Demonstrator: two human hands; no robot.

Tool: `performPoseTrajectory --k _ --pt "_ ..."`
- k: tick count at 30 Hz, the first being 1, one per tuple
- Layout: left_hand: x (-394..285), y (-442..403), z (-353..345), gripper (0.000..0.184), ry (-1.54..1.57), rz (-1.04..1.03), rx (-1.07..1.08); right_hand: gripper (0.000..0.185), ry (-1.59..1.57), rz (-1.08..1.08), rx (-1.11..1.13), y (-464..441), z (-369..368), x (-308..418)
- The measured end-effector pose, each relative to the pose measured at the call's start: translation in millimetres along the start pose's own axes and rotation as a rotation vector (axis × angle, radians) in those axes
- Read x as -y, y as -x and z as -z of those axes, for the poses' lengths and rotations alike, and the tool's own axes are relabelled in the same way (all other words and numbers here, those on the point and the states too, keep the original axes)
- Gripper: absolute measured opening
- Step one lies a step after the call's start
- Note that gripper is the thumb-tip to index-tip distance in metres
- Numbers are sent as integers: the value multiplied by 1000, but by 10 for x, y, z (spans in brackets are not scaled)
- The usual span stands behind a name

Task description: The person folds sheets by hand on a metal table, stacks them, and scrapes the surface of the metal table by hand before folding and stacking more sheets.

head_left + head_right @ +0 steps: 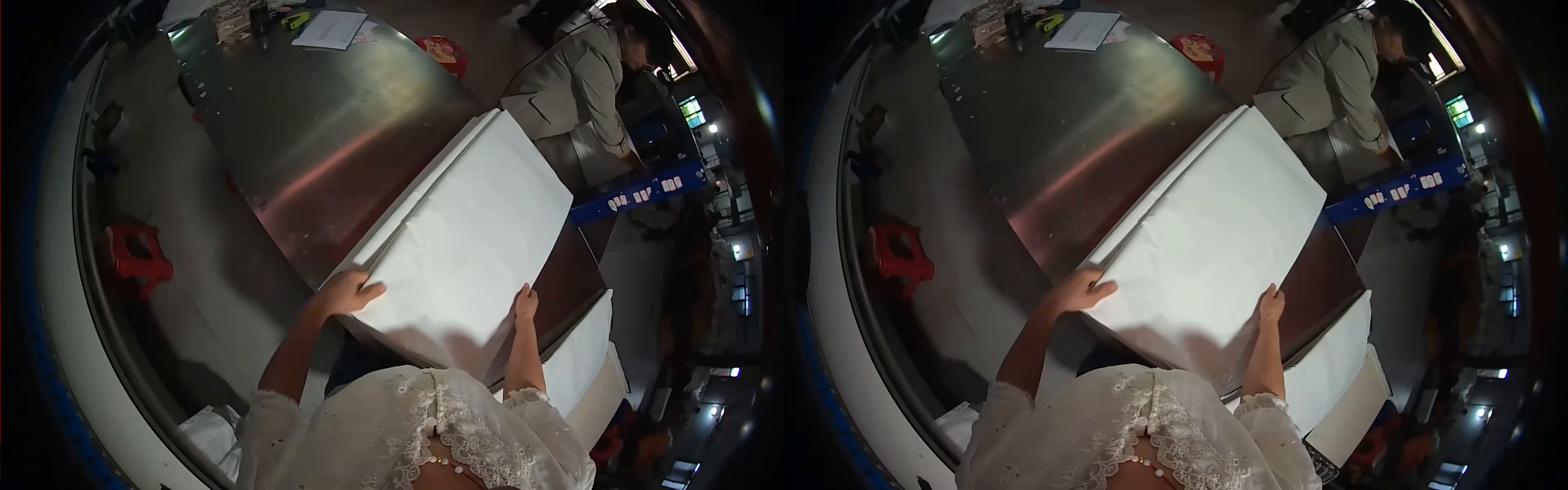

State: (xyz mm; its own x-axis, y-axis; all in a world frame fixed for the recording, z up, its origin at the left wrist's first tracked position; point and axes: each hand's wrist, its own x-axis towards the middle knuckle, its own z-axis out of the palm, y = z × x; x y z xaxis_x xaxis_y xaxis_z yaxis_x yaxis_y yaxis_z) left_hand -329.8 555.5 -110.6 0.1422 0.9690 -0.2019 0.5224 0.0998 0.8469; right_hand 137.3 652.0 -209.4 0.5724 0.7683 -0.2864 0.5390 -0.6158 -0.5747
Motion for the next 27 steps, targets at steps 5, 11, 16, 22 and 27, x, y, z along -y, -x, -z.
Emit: performPoseTrajectory --k 5,11,16,22,27 --pt "38 -1184 -500 47 418 -6 -12 57 158 77 -154 -73 -48 -13" --pt "-599 -1099 -85 44 276 -129 -71 39 -91 368 -264 494 255 595" --pt "408 -1090 -240 39 132 -31 -201 38 104 320 -268 455 -208 116" --pt "438 -1018 -266 41 61 -139 -267 54 71 101 -46 354 -252 -47" --pt "437 -920 -290 35 47 -161 -286 63 -286 -19 14 358 -379 -74"
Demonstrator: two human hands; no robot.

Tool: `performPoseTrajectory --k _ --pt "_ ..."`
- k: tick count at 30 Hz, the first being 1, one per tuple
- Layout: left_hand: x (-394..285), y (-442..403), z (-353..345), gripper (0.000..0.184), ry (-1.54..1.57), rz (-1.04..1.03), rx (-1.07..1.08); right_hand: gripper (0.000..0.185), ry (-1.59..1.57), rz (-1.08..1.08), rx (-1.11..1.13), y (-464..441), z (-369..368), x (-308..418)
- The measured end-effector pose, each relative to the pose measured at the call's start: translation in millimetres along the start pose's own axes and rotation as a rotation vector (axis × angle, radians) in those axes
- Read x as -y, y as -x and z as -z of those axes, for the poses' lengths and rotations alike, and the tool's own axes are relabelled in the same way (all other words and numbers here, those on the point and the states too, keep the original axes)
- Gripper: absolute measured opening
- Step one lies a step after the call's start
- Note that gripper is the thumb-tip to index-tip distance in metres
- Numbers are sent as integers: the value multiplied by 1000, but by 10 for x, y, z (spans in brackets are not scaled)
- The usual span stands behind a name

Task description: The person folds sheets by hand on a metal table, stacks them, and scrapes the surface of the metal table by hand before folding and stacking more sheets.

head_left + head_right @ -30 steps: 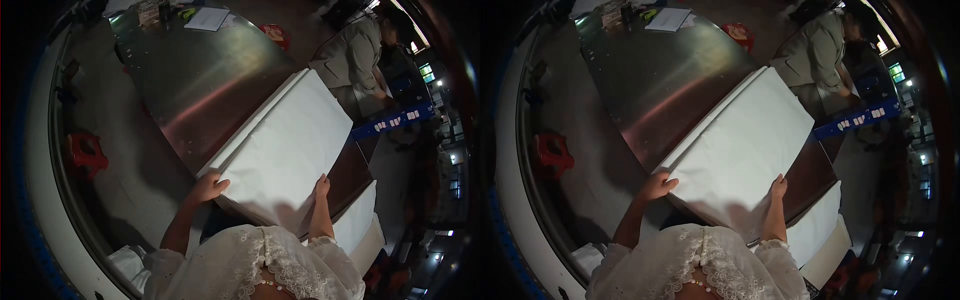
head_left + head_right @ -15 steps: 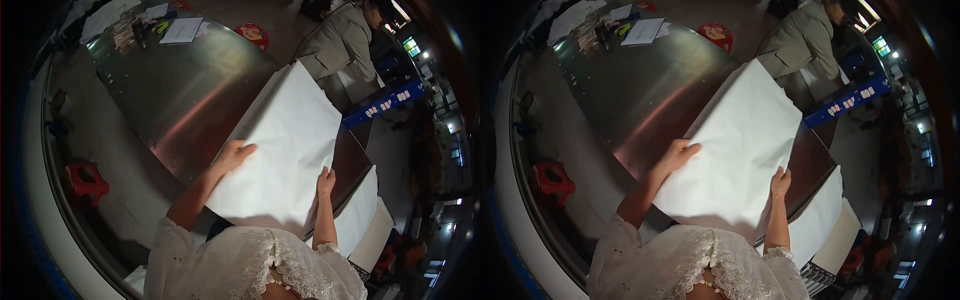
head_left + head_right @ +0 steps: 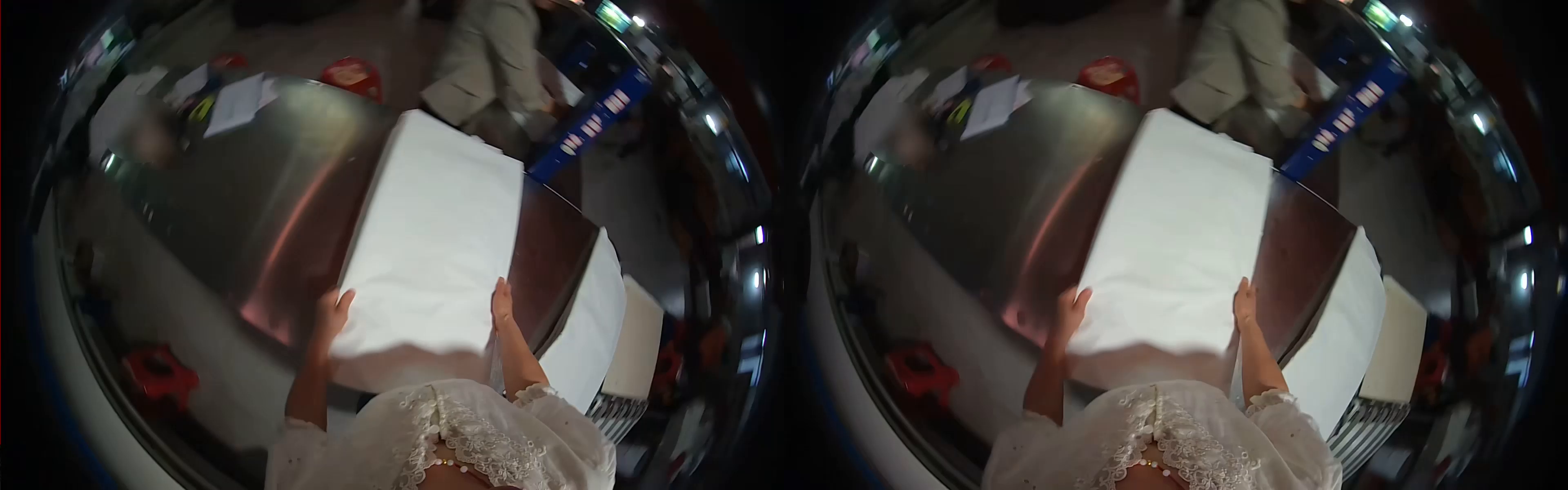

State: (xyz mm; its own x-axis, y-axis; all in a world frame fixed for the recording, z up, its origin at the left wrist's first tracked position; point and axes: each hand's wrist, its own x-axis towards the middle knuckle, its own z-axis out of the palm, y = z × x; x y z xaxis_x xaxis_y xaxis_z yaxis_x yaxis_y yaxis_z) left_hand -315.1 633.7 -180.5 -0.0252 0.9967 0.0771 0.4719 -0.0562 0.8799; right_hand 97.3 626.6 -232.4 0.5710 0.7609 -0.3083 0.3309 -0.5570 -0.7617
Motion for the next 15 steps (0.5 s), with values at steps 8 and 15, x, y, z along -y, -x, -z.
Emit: performPoseTrajectory --k 8,15 --pt "440 -93 316 37 66 302 186 56 65 -154 -22 391 -81 624" --pt "226 -694 887 35 -126 284 40 58 38 -110 162 321 -1104 771"
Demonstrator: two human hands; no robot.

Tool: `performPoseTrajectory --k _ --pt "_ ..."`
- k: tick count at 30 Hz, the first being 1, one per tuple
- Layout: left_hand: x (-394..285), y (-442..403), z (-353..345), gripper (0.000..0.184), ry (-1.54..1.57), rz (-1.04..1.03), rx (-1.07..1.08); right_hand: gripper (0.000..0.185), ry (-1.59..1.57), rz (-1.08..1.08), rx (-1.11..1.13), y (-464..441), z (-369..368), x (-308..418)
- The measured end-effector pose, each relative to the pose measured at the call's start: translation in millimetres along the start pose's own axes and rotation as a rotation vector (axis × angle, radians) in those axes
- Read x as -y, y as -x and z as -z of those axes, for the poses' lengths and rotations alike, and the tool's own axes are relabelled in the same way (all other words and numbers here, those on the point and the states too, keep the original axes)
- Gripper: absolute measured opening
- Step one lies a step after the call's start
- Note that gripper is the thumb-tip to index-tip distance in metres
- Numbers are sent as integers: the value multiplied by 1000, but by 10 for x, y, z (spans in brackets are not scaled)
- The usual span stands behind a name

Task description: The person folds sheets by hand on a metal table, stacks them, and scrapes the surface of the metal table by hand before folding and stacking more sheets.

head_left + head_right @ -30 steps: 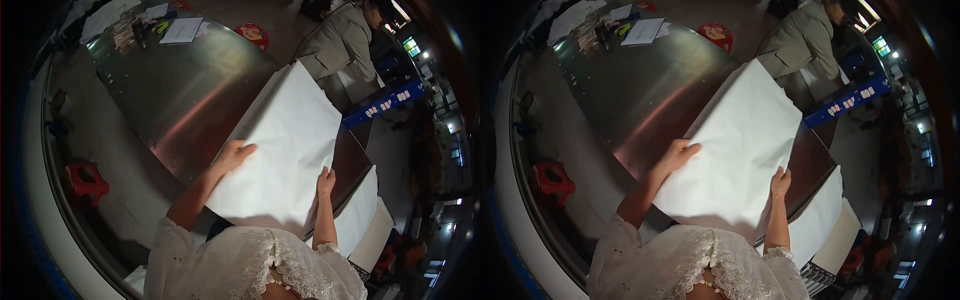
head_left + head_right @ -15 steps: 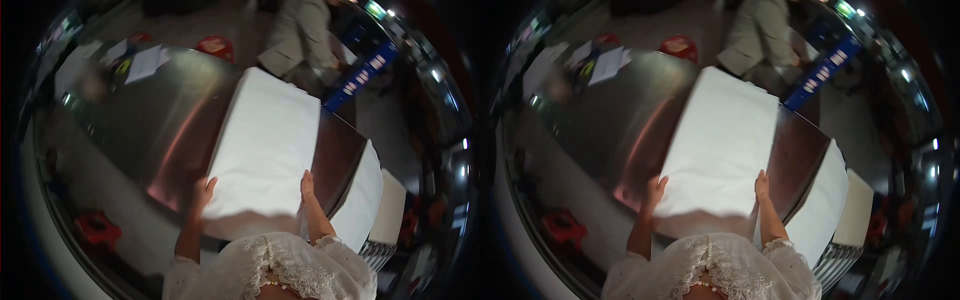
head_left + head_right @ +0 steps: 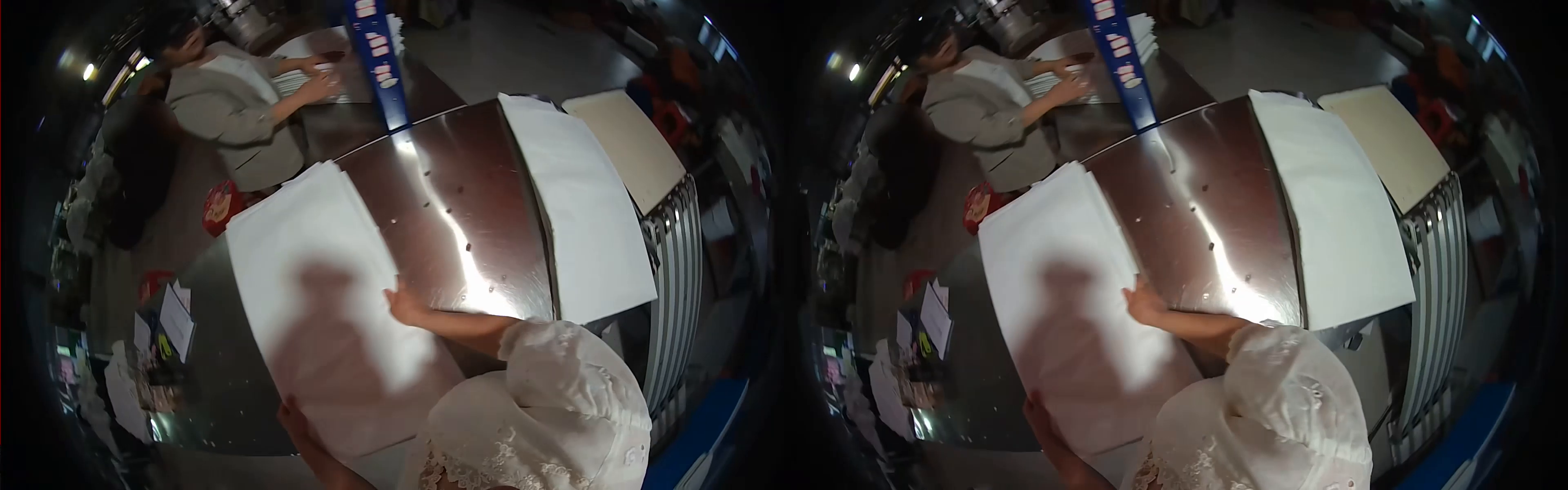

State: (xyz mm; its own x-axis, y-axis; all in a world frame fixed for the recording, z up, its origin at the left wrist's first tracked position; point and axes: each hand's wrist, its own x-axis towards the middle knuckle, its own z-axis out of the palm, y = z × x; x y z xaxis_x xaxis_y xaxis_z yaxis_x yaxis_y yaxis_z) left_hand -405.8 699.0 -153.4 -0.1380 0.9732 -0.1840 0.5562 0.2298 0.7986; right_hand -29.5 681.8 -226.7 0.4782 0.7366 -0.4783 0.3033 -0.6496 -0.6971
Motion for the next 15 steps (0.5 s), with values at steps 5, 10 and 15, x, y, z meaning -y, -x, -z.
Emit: performPoseTrajectory --k 5,10,15 --pt "-186 -36 -143 32 -688 -330 -534 55 337 441 409 -10 83 182" --pt "-701 1168 -1589 27 -382 -717 -280 51 184 779 -146 232 623 -451" --pt "-1443 2744 -3107 30 -104 -704 403 40 227 695 -797 442 2602 -2041"
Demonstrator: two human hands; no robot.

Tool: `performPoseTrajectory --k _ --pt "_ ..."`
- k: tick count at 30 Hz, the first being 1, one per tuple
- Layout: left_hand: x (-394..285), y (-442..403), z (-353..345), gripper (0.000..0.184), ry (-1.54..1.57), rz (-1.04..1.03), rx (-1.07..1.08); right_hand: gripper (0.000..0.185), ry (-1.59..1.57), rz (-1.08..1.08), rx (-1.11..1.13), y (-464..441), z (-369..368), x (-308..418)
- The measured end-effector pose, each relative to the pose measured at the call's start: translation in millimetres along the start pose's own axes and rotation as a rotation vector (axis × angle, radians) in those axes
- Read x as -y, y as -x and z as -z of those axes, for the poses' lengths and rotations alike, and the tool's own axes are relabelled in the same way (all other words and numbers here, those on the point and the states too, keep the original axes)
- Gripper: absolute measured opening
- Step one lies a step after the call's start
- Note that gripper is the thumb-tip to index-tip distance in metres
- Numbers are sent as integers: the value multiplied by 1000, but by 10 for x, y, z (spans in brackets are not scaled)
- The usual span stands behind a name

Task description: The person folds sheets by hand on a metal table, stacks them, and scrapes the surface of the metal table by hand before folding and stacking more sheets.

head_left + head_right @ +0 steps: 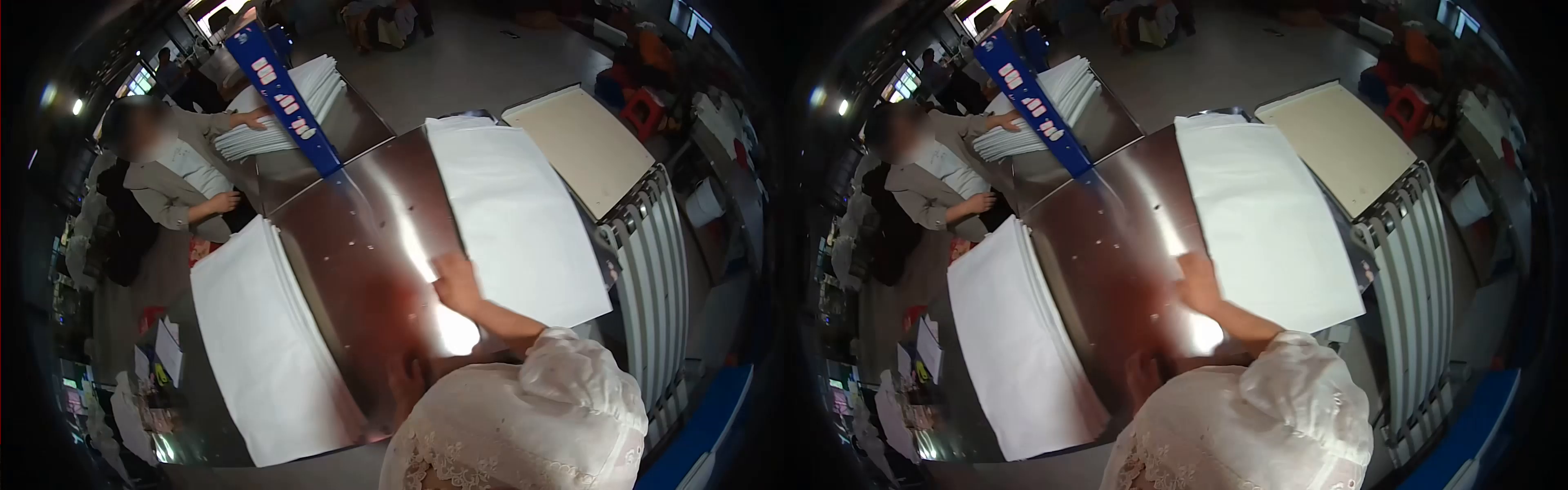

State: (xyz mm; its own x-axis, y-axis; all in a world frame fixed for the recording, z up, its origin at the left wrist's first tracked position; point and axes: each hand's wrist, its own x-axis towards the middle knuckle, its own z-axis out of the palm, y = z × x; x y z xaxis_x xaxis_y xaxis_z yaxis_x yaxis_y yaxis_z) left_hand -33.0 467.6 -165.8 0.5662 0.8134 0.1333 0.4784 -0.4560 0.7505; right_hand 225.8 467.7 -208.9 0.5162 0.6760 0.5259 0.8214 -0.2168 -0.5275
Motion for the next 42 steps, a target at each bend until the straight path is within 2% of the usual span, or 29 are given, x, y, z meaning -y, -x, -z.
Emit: performPoseTrajectory --k 1,2,3,4,7,8,10,12,13,16,18,20,23,25,27,28,31,34,40,42 --pt "-199 -2 -268 32 134 100 64 41 171 -162 25 62 494 -333" --pt "-338 -14 -506 31 114 75 90 52 373 -264 157 184 949 -721" --pt "-462 -18 -742 30 95 55 114 54 461 -378 155 418 1316 -1130" --pt "-622 -24 -947 29 77 38 139 55 687 -498 163 726 1580 -1553" --pt "-1391 -335 -1022 35 -124 428 692 55 697 -685 194 1119 2223 -2116" --pt "-1438 -309 -1103 36 -103 404 555 54 662 -717 217 1184 2341 -2162" --pt "-1401 -236 -1321 39 -66 359 267 51 621 -591 175 1308 2384 -2295" --pt "-1248 -143 -1552 40 -16 457 205 47 646 -440 87 1371 2335 -2376" --pt "-1160 -86 -1703 41 8 506 173 46 615 -480 92 1328 2337 -2333" --pt "-861 -52 -2176 26 -237 -518 124 45 541 -531 107 1269 2414 -2270" --pt "-2389 -483 -1538 24 -50 83 411 45 507 -520 109 1277 2427 -2247" --pt "-2861 -629 -1442 22 232 -79 360 46 488 -489 85 1266 2444 -2253" --pt "-2842 -580 -1320 24 279 -58 412 48 456 -496 102 1299 2487 -2331" --pt "-2553 -447 -1278 26 111 -13 371 49 426 -489 120 1314 2536 -2353" --pt "-1902 -219 -1506 28 -42 -25 123 50 398 -516 155 1332 2541 -2390" --pt "-1463 -73 -1761 28 -106 -53 -110 50 376 -569 161 1338 2541 -2362" --pt "-828 149 -1994 32 -196 215 -71 51 330 -684 153 1256 2478 -2339" --pt "-847 99 -1943 37 -206 240 37 52 349 -741 162 1276 2428 -2469" --pt "-863 212 -2055 37 -115 221 44 56 246 -900 234 1228 2439 -2666" --pt "-924 148 -2048 38 -41 146 66 57 229 -935 272 1214 2432 -2737"
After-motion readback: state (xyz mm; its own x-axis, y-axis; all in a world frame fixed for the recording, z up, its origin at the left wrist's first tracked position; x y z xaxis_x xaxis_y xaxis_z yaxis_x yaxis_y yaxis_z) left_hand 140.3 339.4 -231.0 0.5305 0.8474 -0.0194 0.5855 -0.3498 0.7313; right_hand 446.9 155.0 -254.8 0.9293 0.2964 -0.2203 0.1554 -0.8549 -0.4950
